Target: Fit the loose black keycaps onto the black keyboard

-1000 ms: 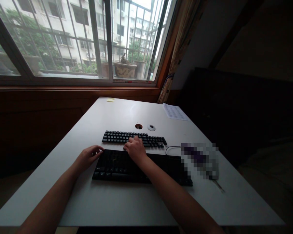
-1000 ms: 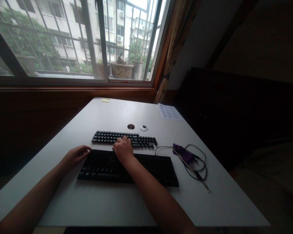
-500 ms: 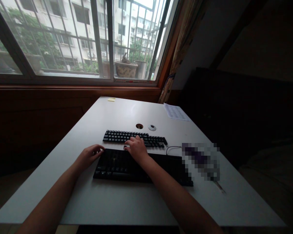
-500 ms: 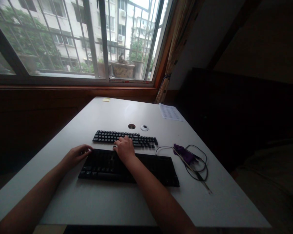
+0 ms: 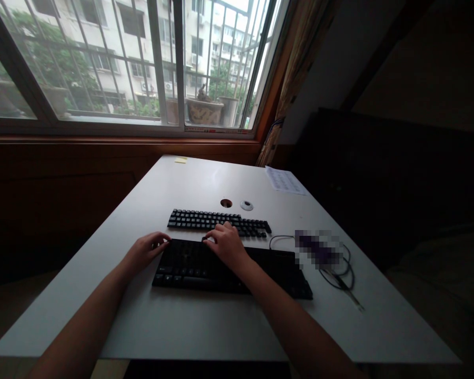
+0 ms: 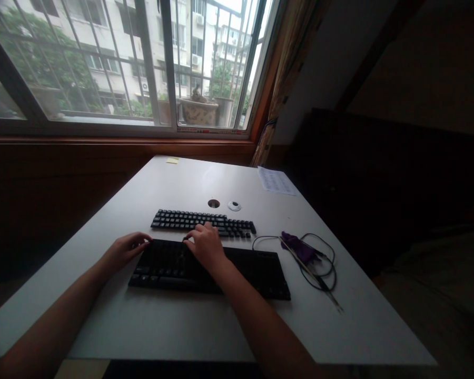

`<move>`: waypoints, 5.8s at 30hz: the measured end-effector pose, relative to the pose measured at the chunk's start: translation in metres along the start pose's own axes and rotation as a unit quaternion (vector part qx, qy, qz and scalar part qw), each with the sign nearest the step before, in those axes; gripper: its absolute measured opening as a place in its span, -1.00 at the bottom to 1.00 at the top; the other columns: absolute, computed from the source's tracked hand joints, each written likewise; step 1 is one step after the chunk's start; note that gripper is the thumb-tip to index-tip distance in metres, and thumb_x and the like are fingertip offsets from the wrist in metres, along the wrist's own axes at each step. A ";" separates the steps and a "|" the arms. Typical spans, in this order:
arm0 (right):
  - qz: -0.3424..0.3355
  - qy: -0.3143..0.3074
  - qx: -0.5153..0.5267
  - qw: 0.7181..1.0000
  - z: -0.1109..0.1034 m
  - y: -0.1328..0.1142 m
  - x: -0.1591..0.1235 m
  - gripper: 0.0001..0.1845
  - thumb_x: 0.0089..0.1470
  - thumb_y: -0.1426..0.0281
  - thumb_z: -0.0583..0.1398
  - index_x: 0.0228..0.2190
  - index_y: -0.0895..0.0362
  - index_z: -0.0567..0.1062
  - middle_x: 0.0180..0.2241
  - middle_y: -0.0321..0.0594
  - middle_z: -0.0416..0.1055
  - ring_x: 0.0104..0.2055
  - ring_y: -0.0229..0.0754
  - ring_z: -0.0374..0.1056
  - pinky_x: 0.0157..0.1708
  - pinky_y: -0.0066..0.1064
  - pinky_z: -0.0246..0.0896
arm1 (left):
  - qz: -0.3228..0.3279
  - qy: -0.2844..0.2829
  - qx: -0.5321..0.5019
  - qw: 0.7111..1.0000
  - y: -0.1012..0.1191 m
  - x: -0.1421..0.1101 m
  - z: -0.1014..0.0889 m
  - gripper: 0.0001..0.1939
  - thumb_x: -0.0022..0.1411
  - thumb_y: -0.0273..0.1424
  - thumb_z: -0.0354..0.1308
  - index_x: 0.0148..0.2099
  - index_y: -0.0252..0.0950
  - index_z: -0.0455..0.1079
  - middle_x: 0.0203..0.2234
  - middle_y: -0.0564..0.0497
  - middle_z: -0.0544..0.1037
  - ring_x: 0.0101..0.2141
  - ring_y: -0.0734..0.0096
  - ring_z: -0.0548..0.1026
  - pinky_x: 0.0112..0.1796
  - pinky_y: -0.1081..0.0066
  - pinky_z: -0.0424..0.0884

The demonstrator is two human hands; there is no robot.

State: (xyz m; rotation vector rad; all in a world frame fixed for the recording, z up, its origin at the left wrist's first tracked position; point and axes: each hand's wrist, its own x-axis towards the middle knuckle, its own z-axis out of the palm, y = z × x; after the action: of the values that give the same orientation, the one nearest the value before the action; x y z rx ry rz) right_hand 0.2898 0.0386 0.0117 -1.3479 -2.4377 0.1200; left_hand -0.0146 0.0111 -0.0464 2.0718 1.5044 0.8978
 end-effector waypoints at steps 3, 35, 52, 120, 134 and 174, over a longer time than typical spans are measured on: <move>-0.012 -0.011 0.051 0.999 -0.012 0.003 -0.028 -0.88 0.13 0.26 0.38 -0.27 -0.02 0.65 -0.27 -0.27 0.53 -0.09 -0.09 0.31 -0.11 -0.28 0.14 | -0.001 0.000 0.002 1.000 -0.001 0.000 0.001 -0.71 0.35 -0.15 0.10 -0.10 -0.23 0.50 -0.43 0.05 0.53 -0.44 0.41 0.45 -0.38 0.44 0.35; -0.023 -0.064 0.034 0.997 -0.024 -0.018 -0.075 -0.91 0.13 0.29 0.37 -0.28 -0.01 0.66 -0.29 -0.24 0.55 -0.11 -0.07 0.35 -0.14 -0.22 0.16 | 0.005 0.004 0.004 1.000 0.002 0.000 0.000 -0.69 0.34 -0.13 0.11 -0.10 -0.23 0.51 -0.43 0.05 0.55 -0.44 0.41 0.46 -0.37 0.44 0.36; -0.003 0.084 0.106 0.991 -0.013 -0.026 -0.110 -0.76 0.27 0.39 0.20 -0.03 0.06 0.54 -0.13 -0.12 0.48 -0.06 -0.06 0.36 0.00 -0.18 0.32 | -0.001 0.001 0.006 1.000 0.001 0.000 0.000 -0.69 0.33 -0.13 0.11 -0.09 -0.22 0.51 -0.41 0.04 0.56 -0.43 0.40 0.47 -0.37 0.44 0.36; -0.104 0.083 -0.006 0.991 0.020 -0.028 -0.146 -0.45 0.26 0.41 0.15 0.26 -0.02 0.31 0.29 -0.24 0.29 0.42 -0.05 -0.02 0.45 0.06 -0.42 | -0.257 -0.001 0.339 0.905 -0.052 0.041 -0.019 -0.21 0.39 0.02 -0.35 0.50 -0.31 -0.08 0.47 -0.13 -0.16 0.43 -0.09 -0.19 0.28 -0.35 -0.17; -0.104 0.077 0.011 0.992 0.012 -0.030 -0.145 -0.49 0.28 0.37 0.14 0.24 0.03 0.32 0.26 -0.20 0.33 0.41 -0.03 0.00 0.44 0.08 -0.35 | -0.235 -0.033 0.349 0.906 -0.059 0.050 -0.027 -0.21 0.39 0.05 -0.39 0.51 -0.23 -0.13 0.47 -0.07 -0.20 0.43 -0.04 -0.21 0.29 -0.31 -0.16; -0.095 0.062 0.037 0.993 0.005 -0.028 -0.142 -0.49 0.26 0.31 0.17 0.22 0.01 0.34 0.32 -0.21 0.24 0.42 0.02 -0.01 0.44 0.12 -0.37 | -0.098 0.043 0.320 0.941 -0.073 0.035 -0.033 -0.39 0.37 -0.15 -0.22 0.27 -0.32 0.34 0.31 -0.11 0.32 0.34 0.17 0.18 0.32 0.23 0.12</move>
State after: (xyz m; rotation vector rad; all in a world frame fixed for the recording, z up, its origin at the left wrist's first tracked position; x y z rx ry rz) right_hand 0.3343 -0.0952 -0.0236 -1.0550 -2.4171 0.0753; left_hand -0.0796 0.0661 -0.0631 2.2546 2.2278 0.4553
